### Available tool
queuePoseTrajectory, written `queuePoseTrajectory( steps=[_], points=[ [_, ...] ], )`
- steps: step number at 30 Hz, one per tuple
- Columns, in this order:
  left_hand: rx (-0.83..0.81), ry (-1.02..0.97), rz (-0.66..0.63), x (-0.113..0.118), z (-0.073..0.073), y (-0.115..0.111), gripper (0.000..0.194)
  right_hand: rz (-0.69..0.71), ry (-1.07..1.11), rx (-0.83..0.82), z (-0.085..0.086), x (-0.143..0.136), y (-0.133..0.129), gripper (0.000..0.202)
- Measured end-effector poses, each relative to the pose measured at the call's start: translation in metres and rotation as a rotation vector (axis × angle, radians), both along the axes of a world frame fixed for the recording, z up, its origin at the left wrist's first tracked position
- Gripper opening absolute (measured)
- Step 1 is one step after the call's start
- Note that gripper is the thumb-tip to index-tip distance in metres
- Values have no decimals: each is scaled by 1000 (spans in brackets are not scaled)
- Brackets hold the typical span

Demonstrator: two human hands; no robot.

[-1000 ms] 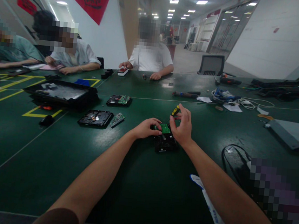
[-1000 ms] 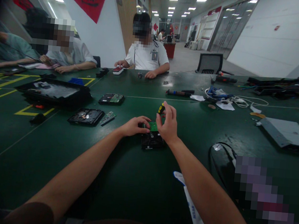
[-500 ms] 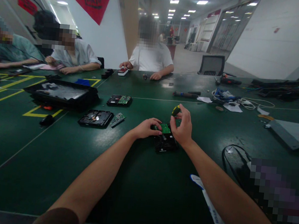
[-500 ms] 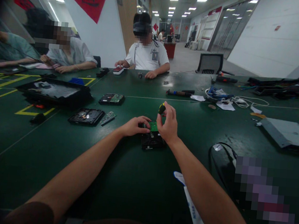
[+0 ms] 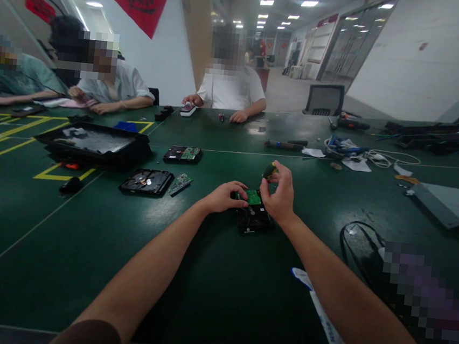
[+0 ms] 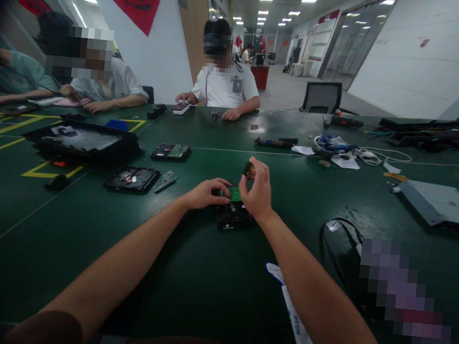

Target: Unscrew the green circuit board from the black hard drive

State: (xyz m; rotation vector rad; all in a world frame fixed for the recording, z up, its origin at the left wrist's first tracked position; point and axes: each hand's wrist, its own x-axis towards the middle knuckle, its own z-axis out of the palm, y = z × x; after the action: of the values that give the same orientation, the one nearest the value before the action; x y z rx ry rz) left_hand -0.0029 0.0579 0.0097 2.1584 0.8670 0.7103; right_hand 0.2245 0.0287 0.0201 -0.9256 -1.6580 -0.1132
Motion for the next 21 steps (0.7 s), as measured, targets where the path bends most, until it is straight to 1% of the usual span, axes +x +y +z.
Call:
queuePoseTrajectory(
  steps=[4, 12, 16, 21],
  points=[
    [7, 5, -1, 0, -2, 1, 24, -8, 25, -2, 1, -1, -1, 69],
    [21, -11, -18, -1, -1, 1, 24, 38, -14, -29, 2, 0, -2, 70],
    [14, -4, -14, 0, 1, 0, 22, 19, 21, -21, 1, 0, -1, 76],
    [14, -5, -11, 0, 1, 0, 22, 11, -4, -15, 3, -1, -3, 75]
  ],
)
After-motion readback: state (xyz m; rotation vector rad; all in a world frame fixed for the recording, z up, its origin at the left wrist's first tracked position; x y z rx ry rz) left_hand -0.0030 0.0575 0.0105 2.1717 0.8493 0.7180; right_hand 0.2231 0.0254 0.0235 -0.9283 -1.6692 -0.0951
